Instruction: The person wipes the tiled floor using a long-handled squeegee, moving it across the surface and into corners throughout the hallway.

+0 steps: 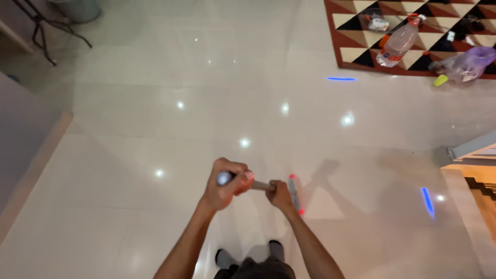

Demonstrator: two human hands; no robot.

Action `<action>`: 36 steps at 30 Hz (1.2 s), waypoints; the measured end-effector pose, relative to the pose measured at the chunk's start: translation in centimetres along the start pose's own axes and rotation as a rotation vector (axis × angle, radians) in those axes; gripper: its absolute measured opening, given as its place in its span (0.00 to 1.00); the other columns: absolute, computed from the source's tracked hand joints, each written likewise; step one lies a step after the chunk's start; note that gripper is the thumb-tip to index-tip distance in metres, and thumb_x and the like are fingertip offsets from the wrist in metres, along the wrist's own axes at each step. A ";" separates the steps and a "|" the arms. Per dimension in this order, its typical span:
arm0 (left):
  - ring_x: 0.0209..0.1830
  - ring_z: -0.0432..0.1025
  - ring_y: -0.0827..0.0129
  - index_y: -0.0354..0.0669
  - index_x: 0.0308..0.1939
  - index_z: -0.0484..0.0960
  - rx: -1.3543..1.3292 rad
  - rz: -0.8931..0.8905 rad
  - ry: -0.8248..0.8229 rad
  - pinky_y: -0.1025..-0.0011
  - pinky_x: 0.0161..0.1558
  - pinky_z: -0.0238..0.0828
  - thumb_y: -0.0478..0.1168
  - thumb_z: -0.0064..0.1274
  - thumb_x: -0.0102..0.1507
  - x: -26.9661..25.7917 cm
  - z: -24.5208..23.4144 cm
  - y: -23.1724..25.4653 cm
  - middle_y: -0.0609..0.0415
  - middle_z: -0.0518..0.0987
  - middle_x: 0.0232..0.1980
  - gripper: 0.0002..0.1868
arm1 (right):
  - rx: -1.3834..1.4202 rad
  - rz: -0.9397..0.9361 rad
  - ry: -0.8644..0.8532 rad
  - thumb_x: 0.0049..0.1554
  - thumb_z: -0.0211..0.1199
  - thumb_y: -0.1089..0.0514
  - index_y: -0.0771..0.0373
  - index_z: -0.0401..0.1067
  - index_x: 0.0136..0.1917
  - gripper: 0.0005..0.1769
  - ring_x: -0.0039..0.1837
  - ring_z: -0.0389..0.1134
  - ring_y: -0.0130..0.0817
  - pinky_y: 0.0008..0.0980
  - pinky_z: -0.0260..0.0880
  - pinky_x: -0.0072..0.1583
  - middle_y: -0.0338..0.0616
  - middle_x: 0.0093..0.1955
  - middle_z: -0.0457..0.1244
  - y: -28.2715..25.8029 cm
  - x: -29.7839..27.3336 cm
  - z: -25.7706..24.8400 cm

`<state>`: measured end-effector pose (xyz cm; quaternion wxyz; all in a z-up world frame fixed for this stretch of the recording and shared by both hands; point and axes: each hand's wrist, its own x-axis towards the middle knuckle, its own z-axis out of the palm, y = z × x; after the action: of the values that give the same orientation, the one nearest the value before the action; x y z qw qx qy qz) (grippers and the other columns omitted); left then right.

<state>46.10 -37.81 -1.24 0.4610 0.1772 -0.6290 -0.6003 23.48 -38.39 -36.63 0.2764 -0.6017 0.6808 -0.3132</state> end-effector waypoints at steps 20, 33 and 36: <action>0.14 0.52 0.75 0.41 0.12 0.58 -0.074 -0.107 0.069 0.73 0.19 0.46 0.32 0.48 0.64 -1.7 -11.7 -3.8 0.58 0.60 0.13 0.26 | 0.085 0.012 0.079 0.49 0.60 0.60 0.69 0.74 0.36 0.08 0.37 0.68 0.59 0.48 0.67 0.41 0.64 0.32 0.65 -2.1 3.8 10.9; 0.15 0.50 0.75 0.42 0.14 0.55 -0.008 0.013 0.098 0.71 0.21 0.47 0.29 0.47 0.62 -4.2 -21.7 5.6 0.58 0.57 0.14 0.24 | 0.102 0.128 -0.158 0.49 0.57 0.61 0.67 0.72 0.37 0.07 0.33 0.66 0.49 0.44 0.65 0.40 0.57 0.31 0.65 -19.1 7.7 13.7; 0.14 0.52 0.74 0.42 0.13 0.56 -0.095 0.036 0.105 0.69 0.23 0.53 0.30 0.46 0.63 -5.6 -24.6 2.6 0.57 0.59 0.13 0.25 | -0.032 0.073 -0.133 0.48 0.60 0.61 0.69 0.76 0.39 0.09 0.39 0.69 0.55 0.46 0.68 0.44 0.62 0.34 0.67 -16.9 8.0 14.3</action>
<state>69.36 -47.49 -4.46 0.5119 0.1750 -0.5780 -0.6109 44.18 -49.04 -33.12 0.3225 -0.6002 0.6874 -0.2514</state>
